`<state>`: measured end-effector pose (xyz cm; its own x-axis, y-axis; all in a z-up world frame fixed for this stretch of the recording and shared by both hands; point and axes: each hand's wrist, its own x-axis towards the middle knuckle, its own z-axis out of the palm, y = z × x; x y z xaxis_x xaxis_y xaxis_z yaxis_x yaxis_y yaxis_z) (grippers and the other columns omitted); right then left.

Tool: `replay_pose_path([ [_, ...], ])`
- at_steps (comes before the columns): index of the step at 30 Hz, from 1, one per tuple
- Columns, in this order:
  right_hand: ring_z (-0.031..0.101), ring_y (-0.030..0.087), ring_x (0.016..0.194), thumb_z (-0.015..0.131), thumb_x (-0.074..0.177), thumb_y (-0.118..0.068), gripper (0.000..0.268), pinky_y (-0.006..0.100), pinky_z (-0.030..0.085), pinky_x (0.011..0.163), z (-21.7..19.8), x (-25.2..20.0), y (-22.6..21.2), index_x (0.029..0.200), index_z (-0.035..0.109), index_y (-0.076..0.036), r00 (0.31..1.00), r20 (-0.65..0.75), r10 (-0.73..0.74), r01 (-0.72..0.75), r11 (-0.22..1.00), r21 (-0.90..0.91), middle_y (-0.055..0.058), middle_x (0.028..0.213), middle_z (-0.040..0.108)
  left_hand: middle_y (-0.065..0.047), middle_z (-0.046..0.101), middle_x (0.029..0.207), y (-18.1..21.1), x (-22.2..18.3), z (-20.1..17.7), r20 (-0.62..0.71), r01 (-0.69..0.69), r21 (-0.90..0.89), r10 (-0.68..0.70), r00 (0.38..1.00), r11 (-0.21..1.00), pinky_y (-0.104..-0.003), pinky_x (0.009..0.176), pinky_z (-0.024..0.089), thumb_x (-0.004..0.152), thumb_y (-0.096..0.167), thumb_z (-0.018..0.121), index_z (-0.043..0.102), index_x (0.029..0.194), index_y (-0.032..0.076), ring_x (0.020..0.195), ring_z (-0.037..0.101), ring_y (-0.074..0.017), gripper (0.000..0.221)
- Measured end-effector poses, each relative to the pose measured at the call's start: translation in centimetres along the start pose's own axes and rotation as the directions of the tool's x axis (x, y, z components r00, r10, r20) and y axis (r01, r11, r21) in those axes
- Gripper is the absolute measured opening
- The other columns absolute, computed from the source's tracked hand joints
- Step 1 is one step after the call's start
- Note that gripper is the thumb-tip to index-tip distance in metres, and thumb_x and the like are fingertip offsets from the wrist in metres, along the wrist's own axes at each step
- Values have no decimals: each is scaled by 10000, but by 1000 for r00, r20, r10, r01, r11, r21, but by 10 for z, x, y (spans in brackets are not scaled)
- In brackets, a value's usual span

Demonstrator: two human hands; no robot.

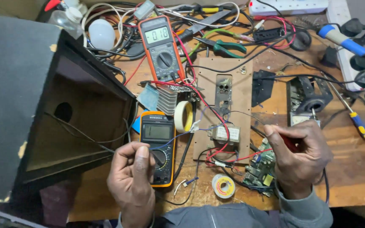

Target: Testing electronic components and a circuit board using a multimeter on a repair bench to diagnose issues.

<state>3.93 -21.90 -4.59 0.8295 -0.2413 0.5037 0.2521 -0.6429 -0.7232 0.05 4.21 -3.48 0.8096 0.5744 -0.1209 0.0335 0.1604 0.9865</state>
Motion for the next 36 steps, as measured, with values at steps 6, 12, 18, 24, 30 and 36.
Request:
replay_pose_path([
  [6, 576, 152, 742, 774, 1003, 0, 110, 246, 455, 654, -6, 2, 6, 1007, 666, 22, 975, -2, 223, -219, 958, 187, 105, 877, 641, -70, 632, 704, -5, 11, -18, 93, 26, 67, -33, 995, 997, -193, 406, 369, 989, 167, 647, 652, 1038, 26, 472, 470, -73, 149],
  [12, 564, 180, 755, 638, 998, -151, 204, 251, 449, 623, -25, -10, -15, 1158, 628, -23, 806, 307, 505, -542, 424, 726, 149, 1037, 665, 26, 705, 800, 10, -10, -28, 197, -38, 392, -44, 979, 919, -187, 513, 342, 771, 193, 803, 777, 976, 130, 607, 492, -44, 216],
  [18, 513, 167, 752, 546, 1017, -158, 143, 297, 392, 730, 2, -29, -100, 974, 616, -42, 853, 479, -207, -258, 632, 731, 57, 866, 544, -146, 750, 1215, 7, -50, 13, 810, -502, 206, 142, 569, 840, -352, 962, 570, 843, 349, 569, 684, 1186, 15, 1143, 744, -265, 492],
  [24, 548, 167, 927, 328, 1158, -252, 279, 351, 430, 889, 1, -33, -98, 1090, 529, -70, 469, 651, -597, 258, 797, 546, 48, 1065, 544, -23, 826, 996, -5, -23, -36, 787, -235, 235, -42, 616, 943, -236, 681, 536, 1012, 279, 555, 787, 1084, 119, 808, 762, -104, 291],
  [30, 716, 292, 1033, 697, 897, 18, 175, 406, 604, 985, -12, -12, -58, 1071, 696, 24, 859, 512, -8, -359, 704, 613, 180, 1056, 713, -106, 600, 481, 4, -15, -68, 480, 131, -11, -110, 871, 991, -188, 390, 399, 985, 250, 618, 749, 1017, -59, 370, 494, -101, 337],
  [36, 737, 217, 954, 719, 865, -79, 116, 343, 598, 873, -26, -19, -12, 973, 755, -61, 835, 532, 137, -195, 979, 54, 96, 990, 771, -197, 652, 589, 1, -16, -55, 668, 368, -183, -159, 727, 912, -210, 368, 369, 1048, 211, 507, 630, 1147, -165, 381, 480, -140, 408],
])
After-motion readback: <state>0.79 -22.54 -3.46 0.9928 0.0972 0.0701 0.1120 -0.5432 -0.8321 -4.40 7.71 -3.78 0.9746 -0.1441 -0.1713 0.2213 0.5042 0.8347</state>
